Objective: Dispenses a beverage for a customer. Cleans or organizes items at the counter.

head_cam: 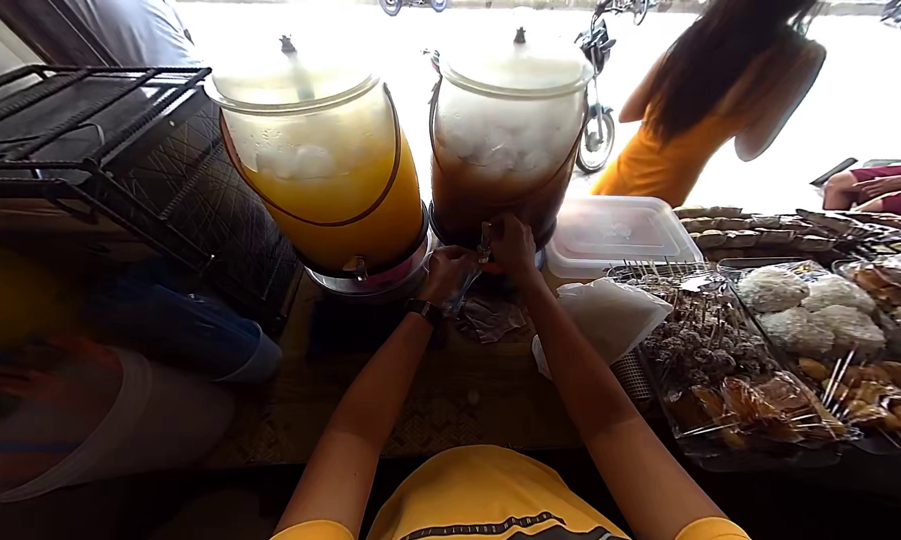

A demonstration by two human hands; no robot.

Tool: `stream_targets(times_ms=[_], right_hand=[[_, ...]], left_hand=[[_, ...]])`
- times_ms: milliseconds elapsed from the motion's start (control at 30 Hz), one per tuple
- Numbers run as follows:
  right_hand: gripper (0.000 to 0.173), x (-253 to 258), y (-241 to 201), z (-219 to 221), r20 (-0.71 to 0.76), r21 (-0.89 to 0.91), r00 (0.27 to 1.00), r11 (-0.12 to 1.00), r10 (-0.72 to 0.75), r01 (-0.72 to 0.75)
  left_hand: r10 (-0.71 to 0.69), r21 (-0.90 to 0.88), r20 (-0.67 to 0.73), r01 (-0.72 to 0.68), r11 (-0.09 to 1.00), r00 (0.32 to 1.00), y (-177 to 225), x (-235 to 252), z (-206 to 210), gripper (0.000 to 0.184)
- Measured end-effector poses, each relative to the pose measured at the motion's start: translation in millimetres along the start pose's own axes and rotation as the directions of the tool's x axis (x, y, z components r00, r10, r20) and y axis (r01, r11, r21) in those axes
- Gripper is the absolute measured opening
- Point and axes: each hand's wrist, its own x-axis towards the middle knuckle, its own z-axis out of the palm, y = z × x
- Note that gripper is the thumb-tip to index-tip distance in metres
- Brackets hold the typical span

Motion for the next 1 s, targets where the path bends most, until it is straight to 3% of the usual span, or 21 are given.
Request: stream_targets(times_ms=[1000], right_hand=[[0.029,0.6,0.1,-0.3,0.004,-0.009,1.0,1.0,-0.002,0.002]], left_hand=[[-0.025,-0.036,-0.007,0.025,0.999,1.0,6.5,-4.7,0.2,0.012]])
